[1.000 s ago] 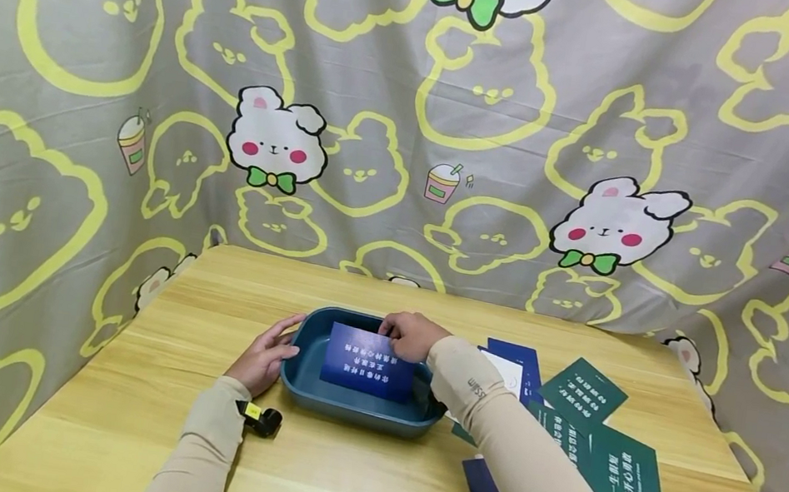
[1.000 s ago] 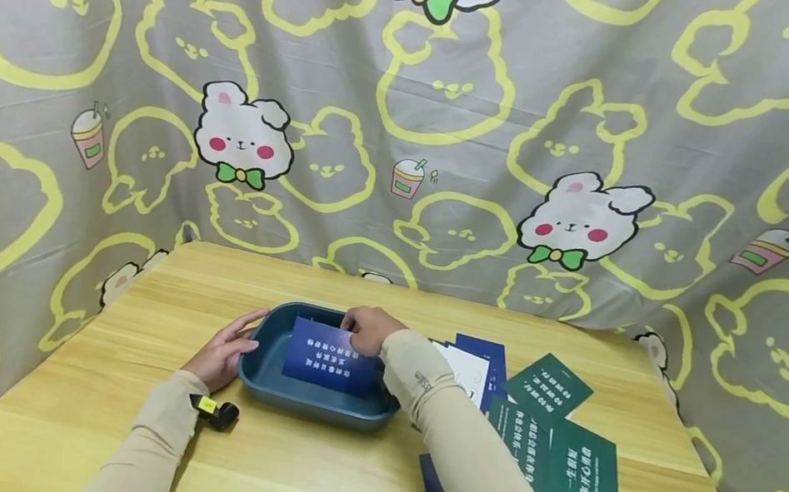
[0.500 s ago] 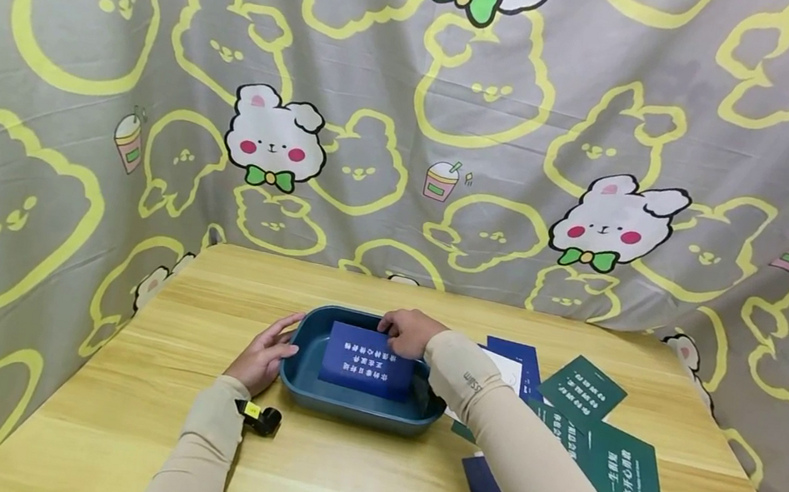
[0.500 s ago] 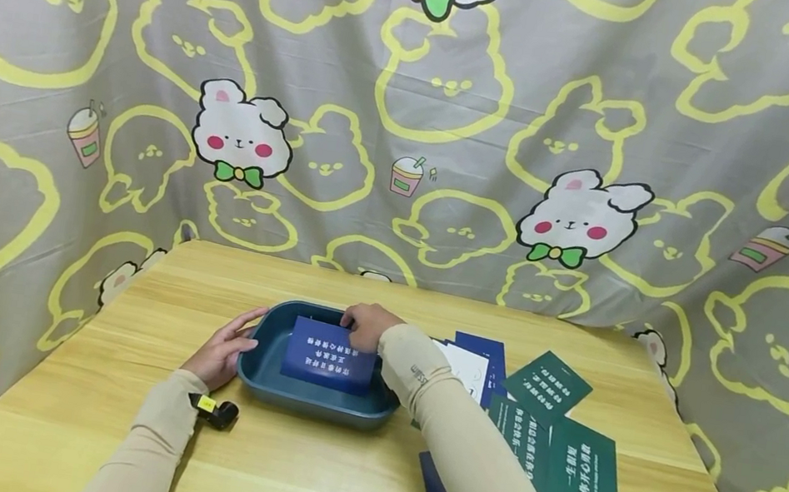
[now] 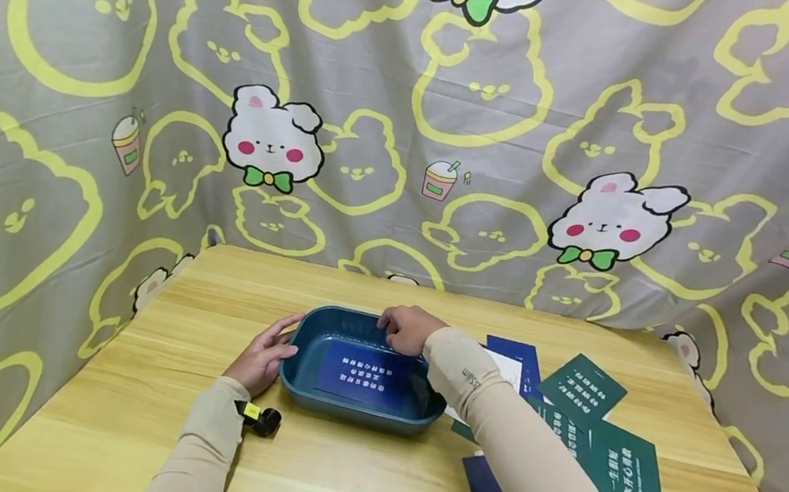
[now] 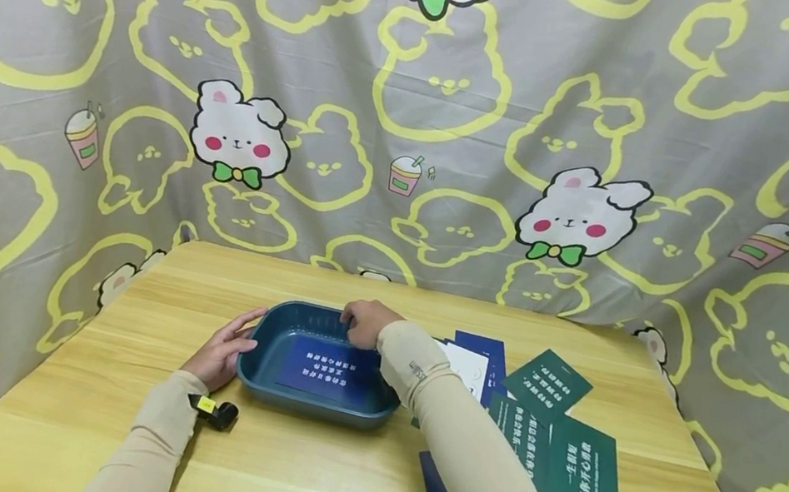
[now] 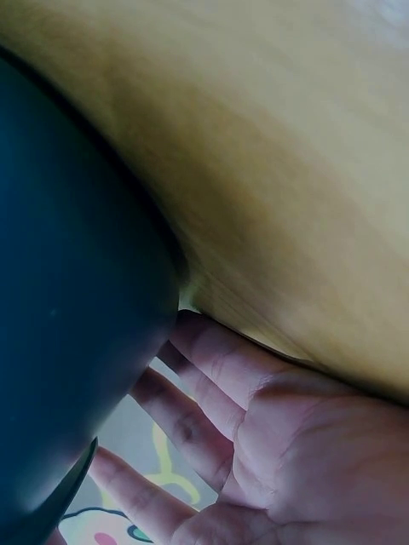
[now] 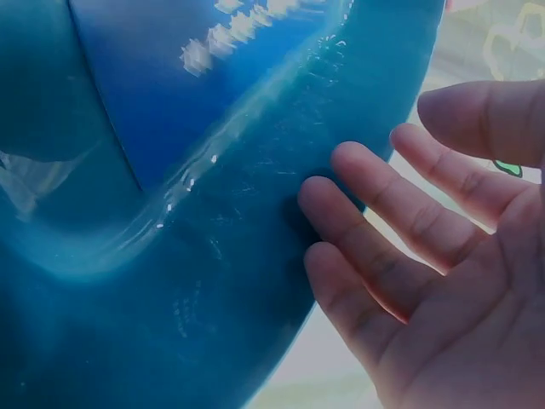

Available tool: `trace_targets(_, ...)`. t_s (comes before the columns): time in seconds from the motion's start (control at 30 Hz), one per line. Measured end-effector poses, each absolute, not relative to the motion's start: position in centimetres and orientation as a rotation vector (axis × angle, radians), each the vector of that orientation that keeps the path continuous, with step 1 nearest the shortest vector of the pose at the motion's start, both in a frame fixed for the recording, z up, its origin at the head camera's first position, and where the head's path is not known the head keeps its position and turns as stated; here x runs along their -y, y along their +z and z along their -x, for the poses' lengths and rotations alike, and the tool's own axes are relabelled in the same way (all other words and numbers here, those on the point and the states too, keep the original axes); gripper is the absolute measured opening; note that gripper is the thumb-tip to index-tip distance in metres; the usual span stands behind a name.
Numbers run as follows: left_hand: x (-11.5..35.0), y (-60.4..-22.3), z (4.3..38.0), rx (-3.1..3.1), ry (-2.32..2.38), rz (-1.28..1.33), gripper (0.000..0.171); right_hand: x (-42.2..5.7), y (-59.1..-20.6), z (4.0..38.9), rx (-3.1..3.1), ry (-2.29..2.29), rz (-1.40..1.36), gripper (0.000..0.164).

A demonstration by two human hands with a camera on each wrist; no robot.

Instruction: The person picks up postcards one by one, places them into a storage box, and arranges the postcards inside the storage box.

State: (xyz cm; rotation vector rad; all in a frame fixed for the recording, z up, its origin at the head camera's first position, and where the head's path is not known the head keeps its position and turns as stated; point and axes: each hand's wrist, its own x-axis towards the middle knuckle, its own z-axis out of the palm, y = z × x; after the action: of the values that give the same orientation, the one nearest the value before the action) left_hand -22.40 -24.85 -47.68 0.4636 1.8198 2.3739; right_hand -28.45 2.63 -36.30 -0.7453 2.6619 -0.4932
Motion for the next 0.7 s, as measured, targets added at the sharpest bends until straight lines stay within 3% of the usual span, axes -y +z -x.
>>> trace_targets(0.7,24.95,-47.62,22.33,-1.813,2.364,-0.441,0.064,-3.6,-35.4,28.13,-2.718,-0.604,0.781,0.016)
